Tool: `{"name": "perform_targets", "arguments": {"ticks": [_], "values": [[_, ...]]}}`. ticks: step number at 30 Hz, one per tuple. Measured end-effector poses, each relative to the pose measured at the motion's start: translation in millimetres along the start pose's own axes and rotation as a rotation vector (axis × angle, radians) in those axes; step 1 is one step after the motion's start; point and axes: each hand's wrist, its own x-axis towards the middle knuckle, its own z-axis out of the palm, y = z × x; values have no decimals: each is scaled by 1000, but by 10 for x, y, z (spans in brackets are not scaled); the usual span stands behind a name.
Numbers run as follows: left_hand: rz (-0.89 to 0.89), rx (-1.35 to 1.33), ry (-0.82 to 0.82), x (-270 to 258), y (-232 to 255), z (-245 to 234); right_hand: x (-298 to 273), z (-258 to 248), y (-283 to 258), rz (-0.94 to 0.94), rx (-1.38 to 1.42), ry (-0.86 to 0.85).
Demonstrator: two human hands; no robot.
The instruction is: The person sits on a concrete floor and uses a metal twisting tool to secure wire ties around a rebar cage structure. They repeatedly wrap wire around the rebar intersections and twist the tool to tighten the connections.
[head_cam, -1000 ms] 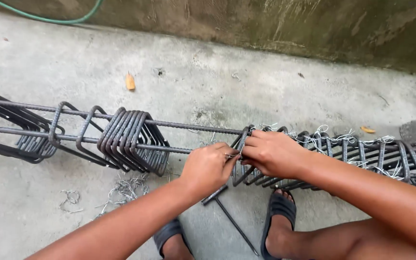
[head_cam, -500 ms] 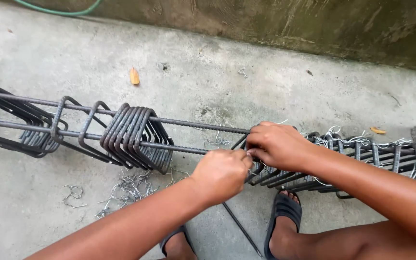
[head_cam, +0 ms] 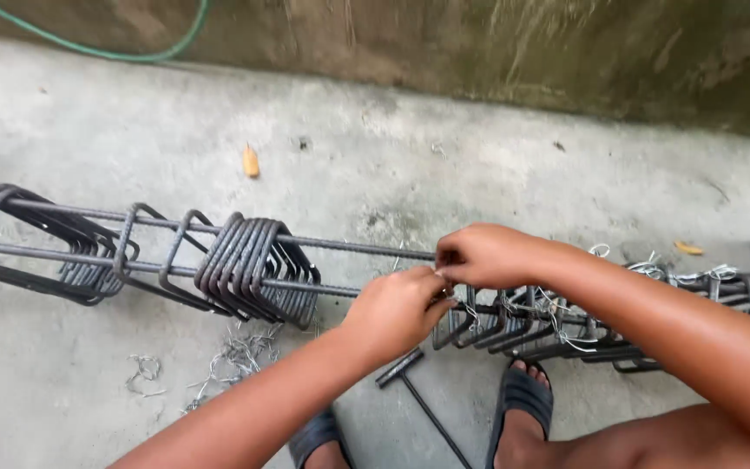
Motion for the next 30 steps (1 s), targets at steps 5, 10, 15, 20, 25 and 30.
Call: {"name": "perform_targets", "arguments": {"ticks": [5, 10, 15, 20, 25, 30], "values": [[-112, -65, -87, -74, 70, -27, -39, 33, 319, 88, -34, 206], [-127, 129, -140, -78, -54, 82, -151, 219, 327, 44, -121, 107], [-154, 125, -174, -37, -134, 245, -151, 287, 363, -18, -142, 154], [-236, 119, -148, 2, -173, 396, -193, 341, 309, -109, -124, 206], [-281, -53, -119, -11, -57, 324, -282, 331, 134, -61, -238, 95], [-414, -280, -176, -53, -50, 302, -325, 440, 50, -57, -230, 63]]}}
